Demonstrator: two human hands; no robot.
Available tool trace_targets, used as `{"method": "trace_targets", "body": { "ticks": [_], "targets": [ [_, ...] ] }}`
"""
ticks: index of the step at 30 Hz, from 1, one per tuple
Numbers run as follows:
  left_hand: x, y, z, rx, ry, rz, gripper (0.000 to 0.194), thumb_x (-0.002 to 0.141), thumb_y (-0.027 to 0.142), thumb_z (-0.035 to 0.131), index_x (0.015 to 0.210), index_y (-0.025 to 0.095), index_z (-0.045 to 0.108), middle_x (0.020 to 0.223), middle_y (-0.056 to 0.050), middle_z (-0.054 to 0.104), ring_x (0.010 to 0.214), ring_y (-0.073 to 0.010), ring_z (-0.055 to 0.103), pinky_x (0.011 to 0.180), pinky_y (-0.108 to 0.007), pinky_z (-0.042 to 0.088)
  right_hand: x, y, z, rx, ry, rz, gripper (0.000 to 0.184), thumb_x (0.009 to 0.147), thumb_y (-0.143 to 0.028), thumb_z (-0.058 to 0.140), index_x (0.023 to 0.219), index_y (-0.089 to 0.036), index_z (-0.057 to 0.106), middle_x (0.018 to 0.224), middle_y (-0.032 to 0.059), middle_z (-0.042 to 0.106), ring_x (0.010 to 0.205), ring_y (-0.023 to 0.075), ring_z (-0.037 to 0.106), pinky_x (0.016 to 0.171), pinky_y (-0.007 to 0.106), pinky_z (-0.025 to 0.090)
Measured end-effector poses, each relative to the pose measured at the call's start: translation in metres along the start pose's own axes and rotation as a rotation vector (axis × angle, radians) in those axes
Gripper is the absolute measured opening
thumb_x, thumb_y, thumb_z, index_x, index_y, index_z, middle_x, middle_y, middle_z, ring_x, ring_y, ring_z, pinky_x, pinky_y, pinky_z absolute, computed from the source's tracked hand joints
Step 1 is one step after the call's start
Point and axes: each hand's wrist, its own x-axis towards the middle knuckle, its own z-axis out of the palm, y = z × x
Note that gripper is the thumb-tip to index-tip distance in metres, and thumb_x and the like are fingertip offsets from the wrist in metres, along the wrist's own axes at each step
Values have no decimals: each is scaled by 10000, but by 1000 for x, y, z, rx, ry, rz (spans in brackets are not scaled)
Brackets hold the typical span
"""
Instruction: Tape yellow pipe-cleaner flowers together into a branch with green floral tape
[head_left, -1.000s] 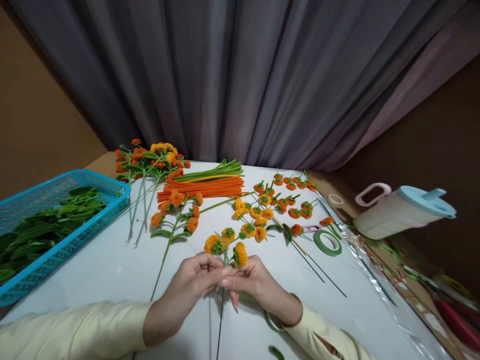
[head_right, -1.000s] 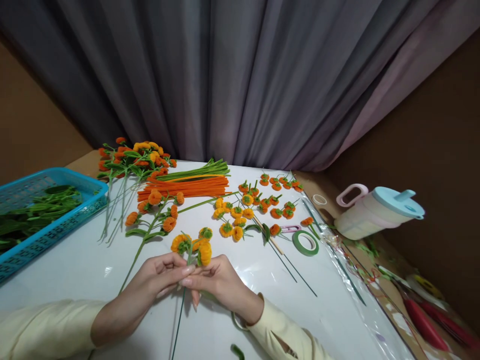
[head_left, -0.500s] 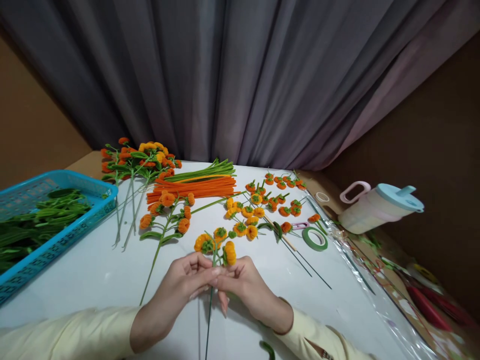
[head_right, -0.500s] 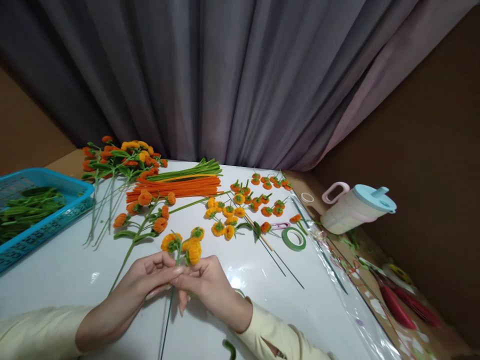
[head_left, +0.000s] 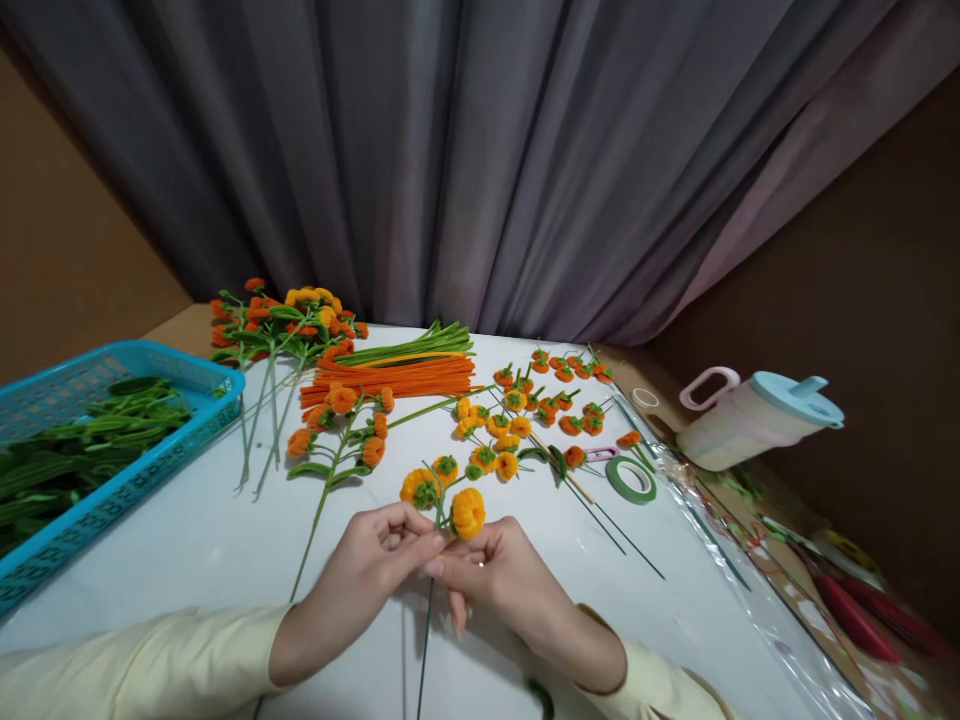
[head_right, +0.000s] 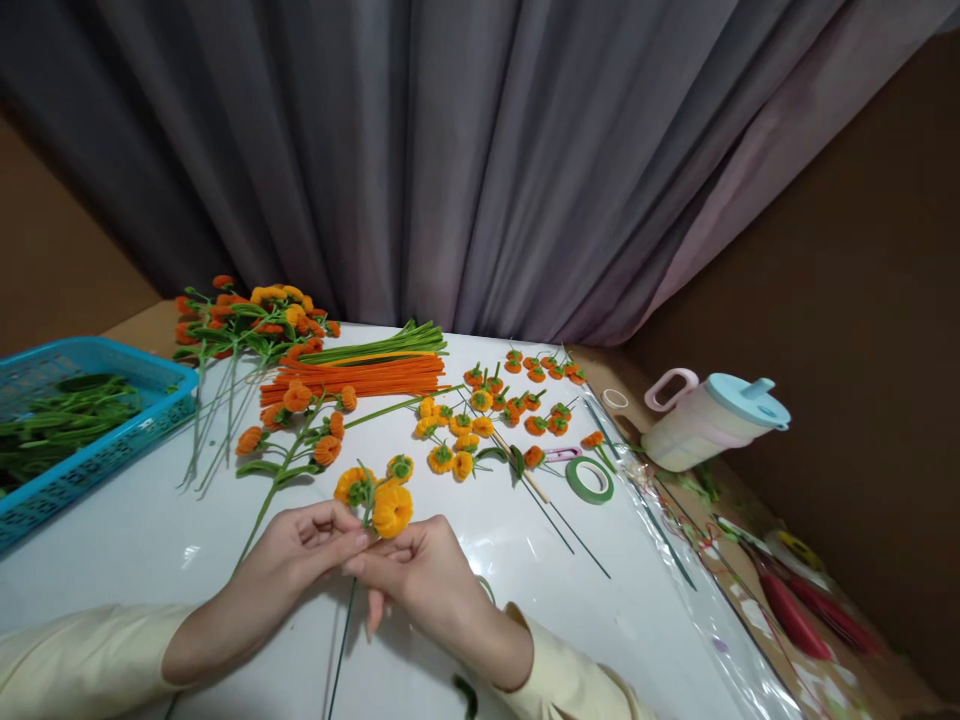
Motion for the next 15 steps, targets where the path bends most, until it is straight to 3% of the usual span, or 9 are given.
{"method": "trace_targets", "body": {
  "ticks": [6,9,12,15],
  "targets": [
    [1,2,3,49,-13,-11,200,652,334,651,610,148,589,550,29,524,543,-112,458,519,-216,354,12,13,-16,186,-119,60,319,608,-389,787,578,-101,654,405,-7,578,348,87,476,456,214,363],
    [3,0,4,101,15,2,217,651,349,637,590,156,561,491,62,421,492,-96,381,477,-214,306,14,13,-13,193,-66,53,291,614,-364,782,610,-93,676,397,-9,576,351,86,473,453,210,354],
    [5,-3,4,133,59,4,232,614,344,658,570,168,513,473,90,323,475,-84,311,456,-211,258,10,8,-4,168,22,26,346,646,-390,747,473,-122,613,358,-21,529,356,72,426,452,212,331],
    [7,-6,3,102,45,-6,222,600,318,666,577,163,508,492,77,379,501,-88,348,477,-208,279,5,5,4,103,78,11,392,674,-421,715,439,-137,583,360,-23,521,366,68,390,451,217,319]
  ]
}}
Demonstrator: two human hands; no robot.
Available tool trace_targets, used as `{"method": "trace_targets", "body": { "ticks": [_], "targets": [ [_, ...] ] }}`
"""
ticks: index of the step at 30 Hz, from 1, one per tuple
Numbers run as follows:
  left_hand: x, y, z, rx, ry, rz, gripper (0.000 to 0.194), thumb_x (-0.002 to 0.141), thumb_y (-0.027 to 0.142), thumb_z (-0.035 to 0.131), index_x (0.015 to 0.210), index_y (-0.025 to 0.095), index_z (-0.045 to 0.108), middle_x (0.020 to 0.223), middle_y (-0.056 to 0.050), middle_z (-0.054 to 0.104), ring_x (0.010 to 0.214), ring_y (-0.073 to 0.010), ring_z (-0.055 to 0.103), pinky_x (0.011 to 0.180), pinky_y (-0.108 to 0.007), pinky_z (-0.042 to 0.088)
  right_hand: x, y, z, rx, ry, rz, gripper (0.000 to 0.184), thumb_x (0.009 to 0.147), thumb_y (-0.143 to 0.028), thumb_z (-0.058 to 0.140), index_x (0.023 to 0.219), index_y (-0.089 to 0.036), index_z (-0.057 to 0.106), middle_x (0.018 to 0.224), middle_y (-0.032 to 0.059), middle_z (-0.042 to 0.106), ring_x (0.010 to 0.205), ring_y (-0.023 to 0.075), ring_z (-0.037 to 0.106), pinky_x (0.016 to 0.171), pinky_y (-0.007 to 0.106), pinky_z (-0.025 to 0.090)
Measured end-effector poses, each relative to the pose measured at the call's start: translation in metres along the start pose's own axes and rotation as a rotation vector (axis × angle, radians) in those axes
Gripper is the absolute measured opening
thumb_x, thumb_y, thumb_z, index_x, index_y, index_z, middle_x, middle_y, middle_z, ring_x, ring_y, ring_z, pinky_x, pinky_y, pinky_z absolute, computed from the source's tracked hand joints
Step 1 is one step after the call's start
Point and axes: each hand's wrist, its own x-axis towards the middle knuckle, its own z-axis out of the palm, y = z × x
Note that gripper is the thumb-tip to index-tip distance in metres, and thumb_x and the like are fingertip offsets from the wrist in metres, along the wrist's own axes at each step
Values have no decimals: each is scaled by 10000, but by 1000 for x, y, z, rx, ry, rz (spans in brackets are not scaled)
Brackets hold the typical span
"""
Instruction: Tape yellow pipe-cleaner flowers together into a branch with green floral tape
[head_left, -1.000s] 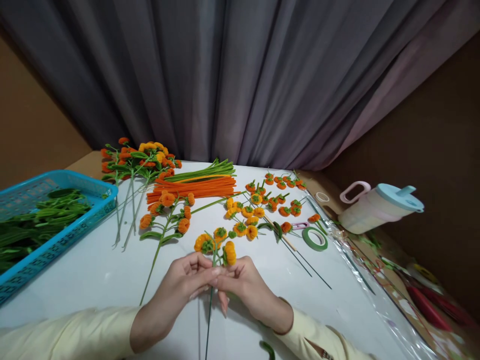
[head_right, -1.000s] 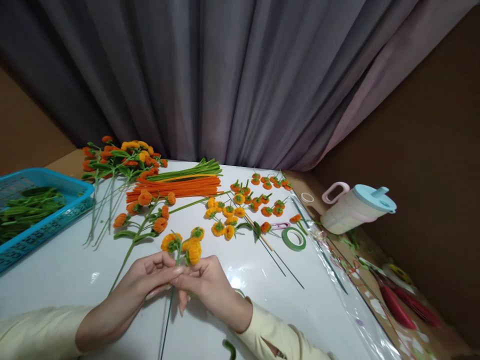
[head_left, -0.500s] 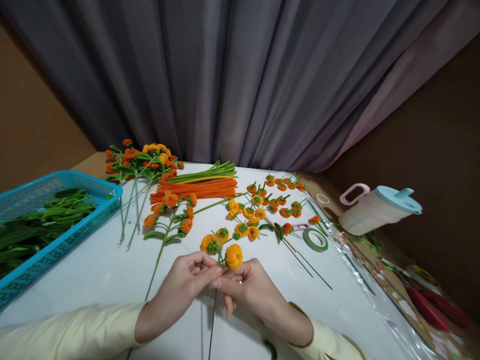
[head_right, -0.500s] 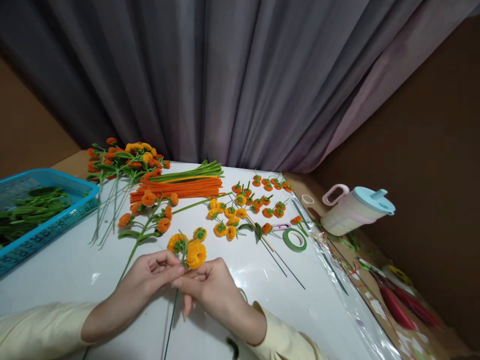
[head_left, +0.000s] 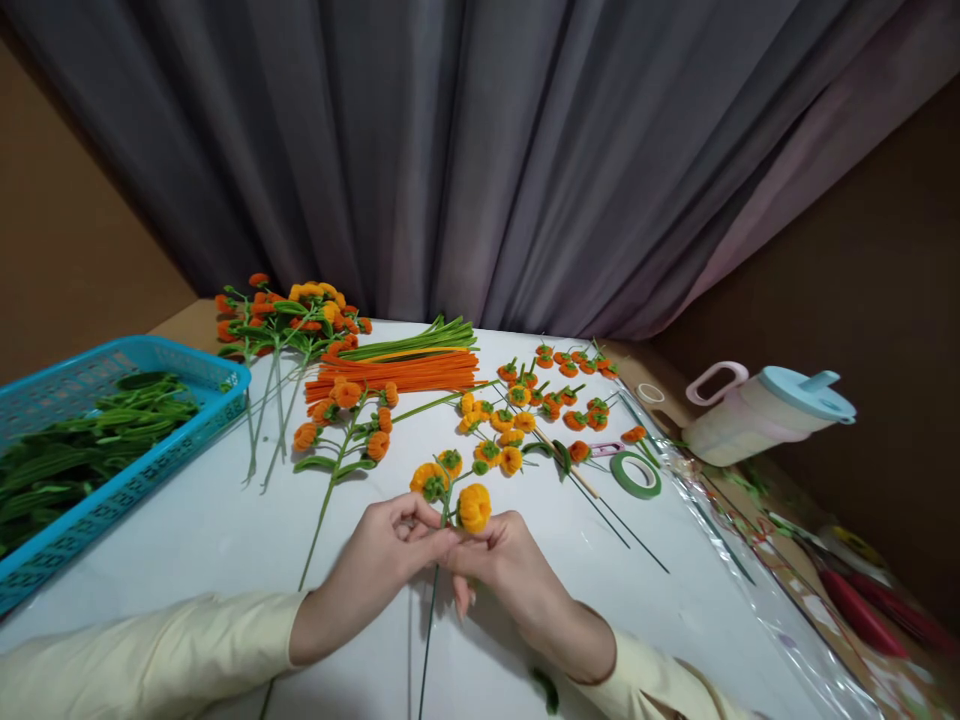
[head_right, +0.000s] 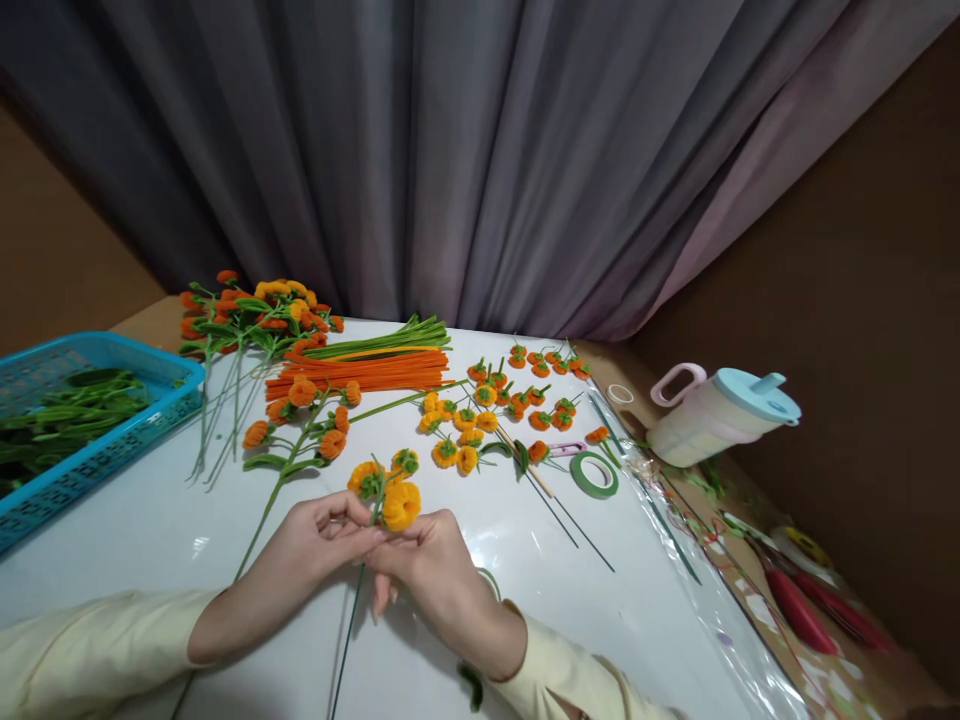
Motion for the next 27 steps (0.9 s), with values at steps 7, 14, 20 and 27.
{"method": "trace_targets", "body": {
  "ticks": [7,14,20,27],
  "targets": [
    [1,3,-3,-95,-114,27,158,669,274,639,619,127,608,592,6,583,591,-124,489,565,-224,379,-3,-4,-1,-38,46,104,387,602,-463,749,471,-132,598,363,-18,533,341,77,433,436,219,309],
    [-1,2,-5,-170,-145,34,141,646,230,678,606,119,601,552,34,498,548,-91,400,512,-200,323,-2,-8,-3,68,1,141,339,567,-386,802,447,-130,616,336,-24,529,318,70,421,433,226,314],
    [1,-5,-6,-244,-238,-77,243,648,298,720,583,124,563,509,36,454,495,-80,357,473,-208,286,-2,-6,-4,120,-1,117,277,583,-307,807,456,-119,647,333,-24,529,322,55,401,456,224,315],
    [0,-1,-9,-195,-341,-26,332,786,377,622,598,105,650,558,-49,638,577,-158,555,625,-274,432,-5,-4,1,99,20,84,369,573,-427,810,492,-112,636,408,4,585,368,81,493,431,202,356]
  ]
}}
